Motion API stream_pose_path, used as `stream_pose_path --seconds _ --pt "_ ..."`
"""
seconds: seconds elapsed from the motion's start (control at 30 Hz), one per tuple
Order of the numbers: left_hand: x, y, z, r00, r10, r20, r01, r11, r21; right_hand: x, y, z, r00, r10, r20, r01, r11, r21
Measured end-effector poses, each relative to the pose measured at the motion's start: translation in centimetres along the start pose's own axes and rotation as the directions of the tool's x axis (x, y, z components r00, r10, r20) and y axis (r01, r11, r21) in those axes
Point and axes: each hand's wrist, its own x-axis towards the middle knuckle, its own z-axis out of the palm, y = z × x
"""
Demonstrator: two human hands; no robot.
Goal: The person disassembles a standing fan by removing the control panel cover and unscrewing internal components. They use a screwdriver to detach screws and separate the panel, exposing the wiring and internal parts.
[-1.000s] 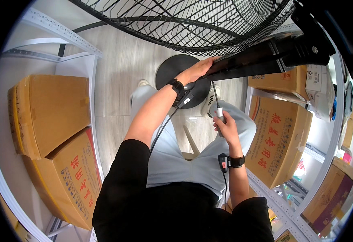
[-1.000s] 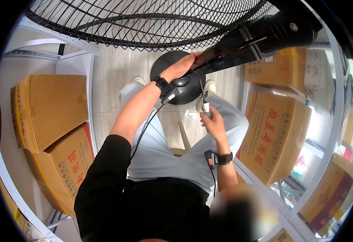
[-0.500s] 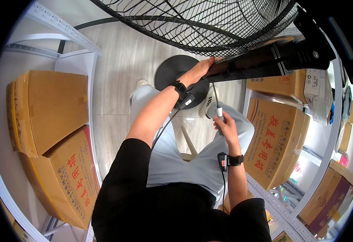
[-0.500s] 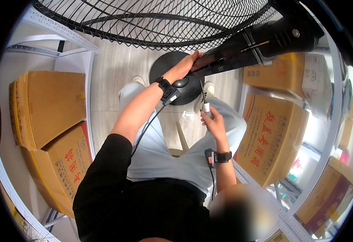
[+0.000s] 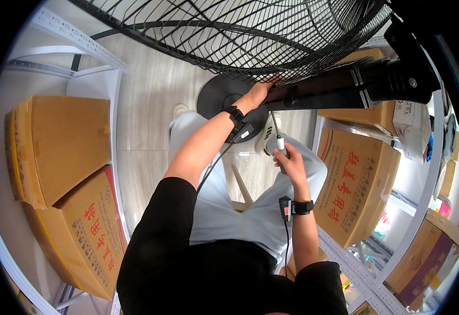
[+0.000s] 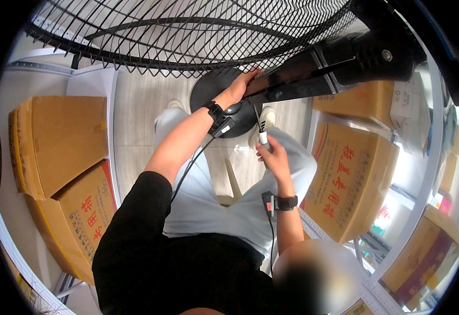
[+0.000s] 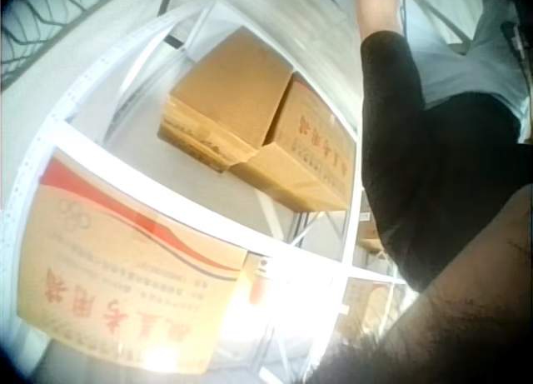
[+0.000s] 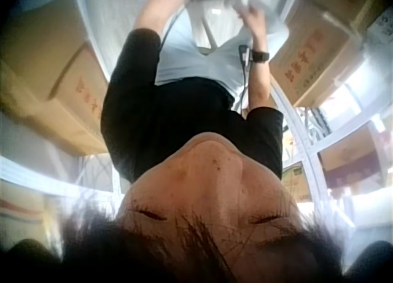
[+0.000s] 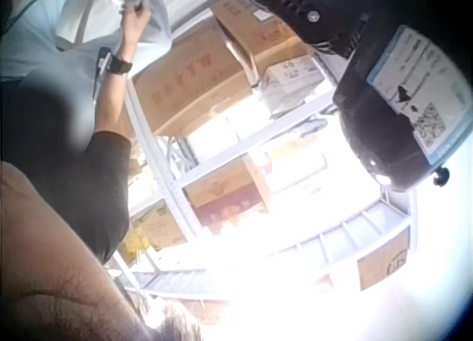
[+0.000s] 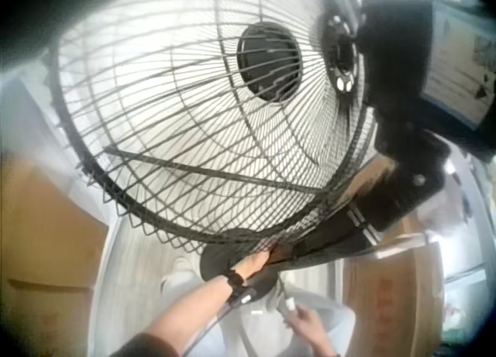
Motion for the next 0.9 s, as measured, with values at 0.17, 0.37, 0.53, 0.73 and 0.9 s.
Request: stream_pose_path --seconds 0.17,0.37,0.53,0.73,0.9 --pt "0.1 -0.4 -0.3 0.998 0.058 -0.018 -0.058 0.998 -0.007 0.0 0.1 0.4 0.998 0.042 -0.051 -0.043 0.999 -0.019" --pt "-1.0 1.1 0.6 1.0 0.011 0.028 -0.012 0.999 0.046 -0.2 -1.3 0.2 0.947 -0.286 -0.149 0.128 0.756 -0.642" --pt "-0.8 0.7 0.0 0.996 0.002 0.093 -0.008 0.998 0.058 0.8 0.3 -1.1 0.998 -0.046 -0.031 0.046 0.999 -0.02" --pt "-1.3 2.0 1.3 0.993 -0.106 -0.046 0.108 0.993 0.051 0.6 1.2 -1.5 0.869 -0.451 -0.202 0.291 0.797 -0.529" --pt "-1.3 1.5 0.7 1.0 0.019 0.014 -0.02 0.995 0.097 -0.1 -0.5 0.0 0.924 -0.257 -0.284 0.127 0.905 -0.405"
